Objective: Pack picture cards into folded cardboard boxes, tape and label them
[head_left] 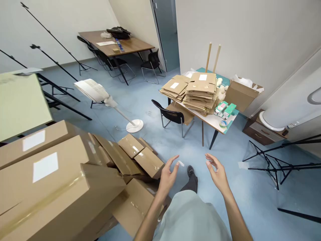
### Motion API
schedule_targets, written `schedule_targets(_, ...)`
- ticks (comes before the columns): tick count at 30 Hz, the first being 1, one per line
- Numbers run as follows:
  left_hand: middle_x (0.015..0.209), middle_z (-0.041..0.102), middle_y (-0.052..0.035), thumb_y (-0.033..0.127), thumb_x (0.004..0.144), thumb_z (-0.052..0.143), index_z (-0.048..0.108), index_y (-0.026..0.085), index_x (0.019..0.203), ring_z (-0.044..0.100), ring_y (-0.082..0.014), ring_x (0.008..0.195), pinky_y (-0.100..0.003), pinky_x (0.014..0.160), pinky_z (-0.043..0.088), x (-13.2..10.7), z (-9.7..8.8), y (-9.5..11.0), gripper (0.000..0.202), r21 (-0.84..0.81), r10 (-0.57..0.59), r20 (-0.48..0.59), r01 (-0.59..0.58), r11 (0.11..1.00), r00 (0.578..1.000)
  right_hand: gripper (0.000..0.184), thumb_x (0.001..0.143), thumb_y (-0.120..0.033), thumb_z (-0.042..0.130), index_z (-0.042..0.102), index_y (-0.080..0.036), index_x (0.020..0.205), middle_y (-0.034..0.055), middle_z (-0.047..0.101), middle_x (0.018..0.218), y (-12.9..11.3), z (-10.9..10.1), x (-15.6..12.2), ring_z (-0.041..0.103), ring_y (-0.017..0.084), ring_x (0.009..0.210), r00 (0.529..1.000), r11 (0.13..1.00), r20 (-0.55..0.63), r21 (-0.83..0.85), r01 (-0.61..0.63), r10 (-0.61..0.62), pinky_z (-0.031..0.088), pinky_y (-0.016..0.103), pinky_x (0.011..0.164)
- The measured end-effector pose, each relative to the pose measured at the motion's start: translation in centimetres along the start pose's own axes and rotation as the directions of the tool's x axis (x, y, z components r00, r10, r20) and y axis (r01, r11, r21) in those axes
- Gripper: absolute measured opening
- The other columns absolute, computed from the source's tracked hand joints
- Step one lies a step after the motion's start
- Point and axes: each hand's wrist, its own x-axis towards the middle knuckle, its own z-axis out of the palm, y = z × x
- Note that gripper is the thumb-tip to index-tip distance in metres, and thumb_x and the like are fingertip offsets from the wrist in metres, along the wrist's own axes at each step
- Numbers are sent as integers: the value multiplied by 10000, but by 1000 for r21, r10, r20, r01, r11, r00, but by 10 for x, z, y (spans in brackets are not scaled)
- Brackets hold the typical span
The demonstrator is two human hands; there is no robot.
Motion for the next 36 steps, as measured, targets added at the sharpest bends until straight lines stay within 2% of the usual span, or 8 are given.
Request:
schedule_targets(9,1441,749,-74,494,1015,601,758,297,1325,659,-292,1426,-490,1249,508,185,33,30,400,-108,-11,50,17,994,999,485,958,-677,719,796,-317,1273,110,801,1343,-16,20,184,761,355,1269,999,1000,-22,-5,-29,29,612,597,1125)
schedule_targets(14,1439,748,-80,485,1034,578,752,293,1331,663,-269,1425,-452,1250,511,270,44,40,394,-92,-1,112,11,996,994,487,950,-684,729,799,-314,1258,109,805,1333,-4,38,266,760,359,1269,996,996,-6,14,-88,88,613,595,1126)
schedule_targets(19,1445,745,-99,475,1022,588,744,255,1329,664,-264,1423,-438,1262,496,366,43,43,409,-92,-21,116,31,995,993,522,944,-707,721,799,-290,1248,121,806,1323,9,72,361,762,359,1251,993,992,38,47,-116,114,599,595,1137)
schedule_targets(23,1432,754,-112,508,1005,629,752,239,1309,669,-287,1416,-469,1262,493,450,32,53,425,-112,-56,71,64,992,996,554,958,-721,692,792,-259,1248,142,803,1328,-6,105,444,761,356,1253,987,991,115,67,-118,110,601,574,1128)
schedule_targets(27,1423,757,-134,557,997,659,751,217,1309,683,-311,1398,-495,1243,510,526,16,58,470,-170,-90,11,91,981,996,523,999,-671,664,780,-239,1271,143,802,1328,-31,144,525,767,331,1239,963,990,252,74,-120,98,606,534,1120)
schedule_targets(30,1432,754,-132,572,993,680,756,228,1306,687,-314,1393,-499,1233,522,572,0,49,471,-196,-128,-45,117,974,991,454,1018,-615,661,781,-251,1262,123,809,1302,-45,186,577,773,312,1216,937,992,341,69,-110,80,614,510,1104)
schedule_targets(33,1422,759,-131,577,989,697,758,236,1306,695,-316,1382,-512,1232,524,616,-25,23,470,-207,-167,-86,147,967,982,417,1029,-571,661,776,-263,1285,111,811,1293,-49,242,616,782,295,1186,913,990,400,81,-114,73,638,482,1058)
schedule_targets(36,1398,769,-141,581,972,718,752,230,1302,711,-320,1359,-518,1215,541,670,-56,-19,482,-228,-197,-84,174,958,977,403,1025,-545,664,767,-268,1299,106,808,1289,-40,305,650,788,279,1159,914,987,394,85,-137,93,652,460,1019)
